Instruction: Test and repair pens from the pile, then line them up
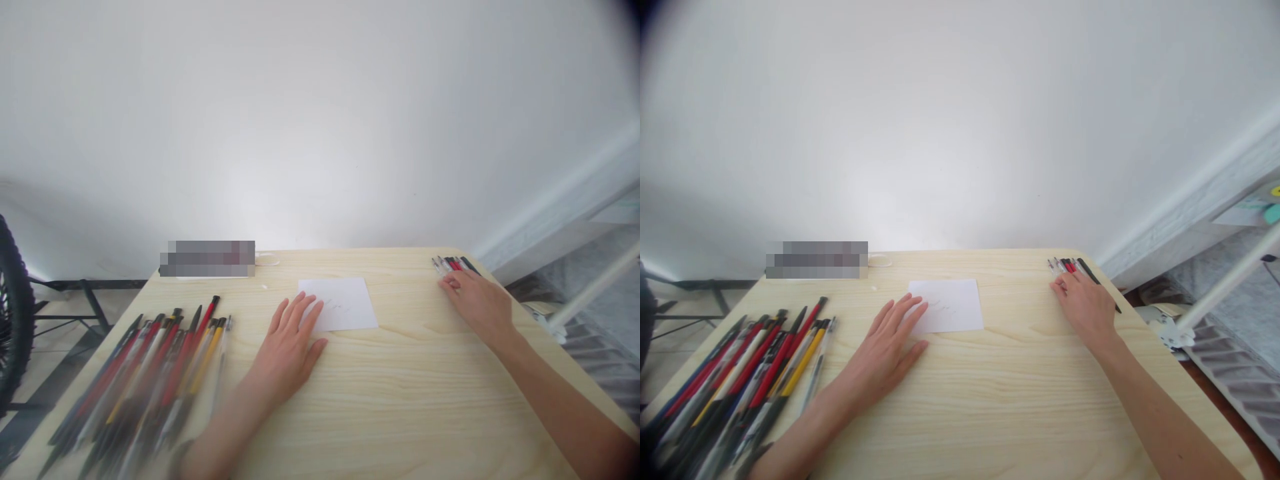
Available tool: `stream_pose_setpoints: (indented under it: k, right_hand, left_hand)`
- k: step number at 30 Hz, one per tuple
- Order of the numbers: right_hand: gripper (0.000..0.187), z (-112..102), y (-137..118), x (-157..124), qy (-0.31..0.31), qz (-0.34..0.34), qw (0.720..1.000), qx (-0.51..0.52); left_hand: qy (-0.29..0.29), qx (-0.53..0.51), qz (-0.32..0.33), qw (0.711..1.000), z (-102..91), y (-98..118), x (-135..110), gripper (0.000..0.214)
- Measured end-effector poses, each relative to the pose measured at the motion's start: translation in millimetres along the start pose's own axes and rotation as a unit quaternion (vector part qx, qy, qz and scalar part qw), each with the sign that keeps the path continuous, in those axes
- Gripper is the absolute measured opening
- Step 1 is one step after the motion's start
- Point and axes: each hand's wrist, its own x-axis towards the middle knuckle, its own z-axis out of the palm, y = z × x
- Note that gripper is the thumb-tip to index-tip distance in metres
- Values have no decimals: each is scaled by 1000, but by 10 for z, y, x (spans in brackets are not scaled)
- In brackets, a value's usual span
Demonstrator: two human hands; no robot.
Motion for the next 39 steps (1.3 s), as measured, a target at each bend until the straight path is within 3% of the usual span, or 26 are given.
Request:
stream_pose_setpoints:
  k: [3, 6, 10, 13, 17, 27, 31, 34, 36, 39]
  right_hand:
    - [26, 17, -169, -83, 0, -45, 999, 18]
    - [28, 27, -379, -165, -3, -68, 996, 61]
    - [26, 63, -512, -227, -17, -60, 993, 100]
    - [24, 94, -498, -241, -25, -36, 991, 130]
    - [24, 105, -484, -250, -26, -22, 988, 152]
    - [26, 52, -529, -267, -29, -16, 989, 146]
    - [26, 65, -515, -268, -30, -22, 989, 146]
    - [26, 81, -505, -274, -34, -14, 988, 149]
    - [28, 80, -518, -287, -27, -5, 987, 159]
    - [35, 45, -602, -334, -10, -27, 981, 193]
  left_hand:
    - [14, 15, -49, 999, -210, 39, -5, 46]
    - [2, 56, -134, 989, -453, -56, 8, 46]
    - [-35, 119, -238, 963, -689, -438, 15, 49]
    - [-55, 110, -310, 943, -796, -764, -4, 58]
    - [-60, 114, -365, 922, -898, -1000, -13, 64]
    - [-80, 204, -335, 916, -827, -1045, 15, 56]
    - [-51, 186, -329, 924, -814, -1059, -32, 57]
    - [-34, 157, -325, 932, -847, -997, -102, 48]
    - [-53, 152, -303, 939, -875, -916, -161, 34]
    - [-80, 151, -267, 948, -903, -777, -241, 33]
